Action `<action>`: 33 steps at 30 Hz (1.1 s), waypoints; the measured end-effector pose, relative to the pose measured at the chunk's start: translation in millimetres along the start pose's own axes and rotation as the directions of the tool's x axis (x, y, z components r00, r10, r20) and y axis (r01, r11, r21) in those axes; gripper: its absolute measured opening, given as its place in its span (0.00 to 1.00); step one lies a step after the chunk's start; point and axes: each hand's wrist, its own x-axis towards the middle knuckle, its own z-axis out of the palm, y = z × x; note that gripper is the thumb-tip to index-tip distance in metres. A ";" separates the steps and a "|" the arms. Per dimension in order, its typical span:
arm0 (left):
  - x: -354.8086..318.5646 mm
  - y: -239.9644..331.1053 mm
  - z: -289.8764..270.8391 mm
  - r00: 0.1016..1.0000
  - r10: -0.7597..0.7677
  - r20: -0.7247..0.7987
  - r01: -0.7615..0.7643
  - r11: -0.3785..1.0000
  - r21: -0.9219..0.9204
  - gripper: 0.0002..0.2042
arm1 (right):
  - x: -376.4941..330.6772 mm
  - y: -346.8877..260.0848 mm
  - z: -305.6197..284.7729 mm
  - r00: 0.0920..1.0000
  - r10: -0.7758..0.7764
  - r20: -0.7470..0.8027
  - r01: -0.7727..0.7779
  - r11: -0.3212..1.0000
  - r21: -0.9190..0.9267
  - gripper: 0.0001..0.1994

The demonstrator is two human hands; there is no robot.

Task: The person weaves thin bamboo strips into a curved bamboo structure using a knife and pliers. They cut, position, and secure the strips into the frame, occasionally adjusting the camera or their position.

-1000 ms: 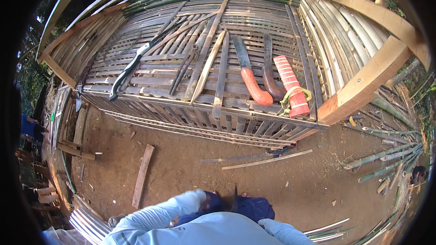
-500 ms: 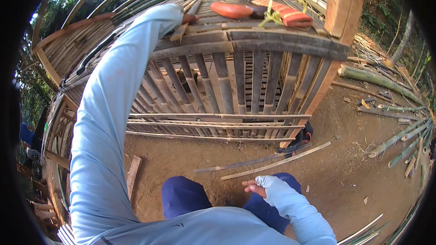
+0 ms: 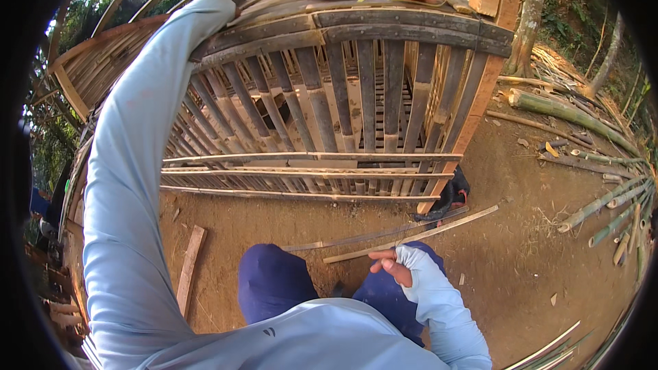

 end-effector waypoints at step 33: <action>-632.8 231.5 477.0 0.203 -0.219 0.954 0.963 -0.131 -0.235 0.18 | 99.9 28.9 69.7 0.971 0.238 0.020 -0.225 0.939 -0.262 0.20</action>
